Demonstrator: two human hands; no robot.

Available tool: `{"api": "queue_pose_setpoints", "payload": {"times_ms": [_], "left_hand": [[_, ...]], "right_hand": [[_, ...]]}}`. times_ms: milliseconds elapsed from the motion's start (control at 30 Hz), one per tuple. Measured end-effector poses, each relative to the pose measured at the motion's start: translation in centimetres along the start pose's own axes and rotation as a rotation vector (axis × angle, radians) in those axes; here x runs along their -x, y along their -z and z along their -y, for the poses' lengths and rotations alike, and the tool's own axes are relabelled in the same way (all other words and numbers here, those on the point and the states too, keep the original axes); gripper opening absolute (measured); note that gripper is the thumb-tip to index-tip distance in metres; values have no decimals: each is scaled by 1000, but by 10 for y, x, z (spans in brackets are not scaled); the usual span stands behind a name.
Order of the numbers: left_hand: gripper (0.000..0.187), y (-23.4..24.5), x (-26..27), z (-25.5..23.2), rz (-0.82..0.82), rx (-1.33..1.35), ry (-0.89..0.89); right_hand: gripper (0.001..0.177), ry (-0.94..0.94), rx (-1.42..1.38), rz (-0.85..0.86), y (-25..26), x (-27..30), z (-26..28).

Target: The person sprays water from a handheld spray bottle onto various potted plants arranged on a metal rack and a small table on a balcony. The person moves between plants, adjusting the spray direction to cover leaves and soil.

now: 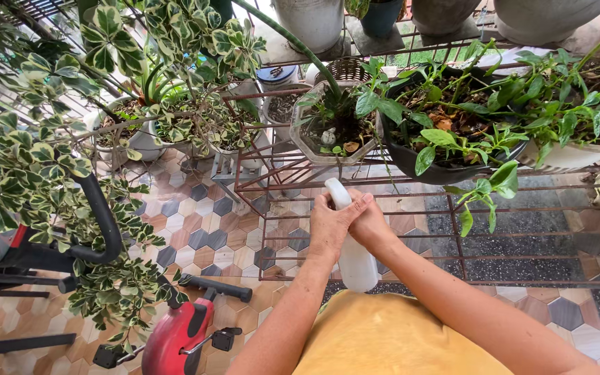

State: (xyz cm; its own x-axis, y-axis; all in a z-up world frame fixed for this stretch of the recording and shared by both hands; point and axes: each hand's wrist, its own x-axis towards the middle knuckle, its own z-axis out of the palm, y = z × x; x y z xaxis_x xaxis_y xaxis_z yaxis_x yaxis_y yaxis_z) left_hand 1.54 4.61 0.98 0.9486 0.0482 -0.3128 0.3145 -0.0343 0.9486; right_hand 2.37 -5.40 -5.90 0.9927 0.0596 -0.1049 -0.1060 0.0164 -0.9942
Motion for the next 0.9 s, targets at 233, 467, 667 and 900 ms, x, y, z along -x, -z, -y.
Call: {"api": "queue_pose_setpoints", "payload": {"times_ms": [233,467,667,900], "left_hand": [[94,1,-2,0,125,-18,-36],[95,-5,-3,6,102,-83,39],[94,-16,-4,7,217,-145,-124],[91,-37,0,-3,284,-132,-90]], "right_hand": [[19,-39,-52,5,3,9,0],[20,18,-54,-96,6,15,-10],[23,85,-123,-93,20,26,2],[24,-13,-57,-186,43,35,6]]}}
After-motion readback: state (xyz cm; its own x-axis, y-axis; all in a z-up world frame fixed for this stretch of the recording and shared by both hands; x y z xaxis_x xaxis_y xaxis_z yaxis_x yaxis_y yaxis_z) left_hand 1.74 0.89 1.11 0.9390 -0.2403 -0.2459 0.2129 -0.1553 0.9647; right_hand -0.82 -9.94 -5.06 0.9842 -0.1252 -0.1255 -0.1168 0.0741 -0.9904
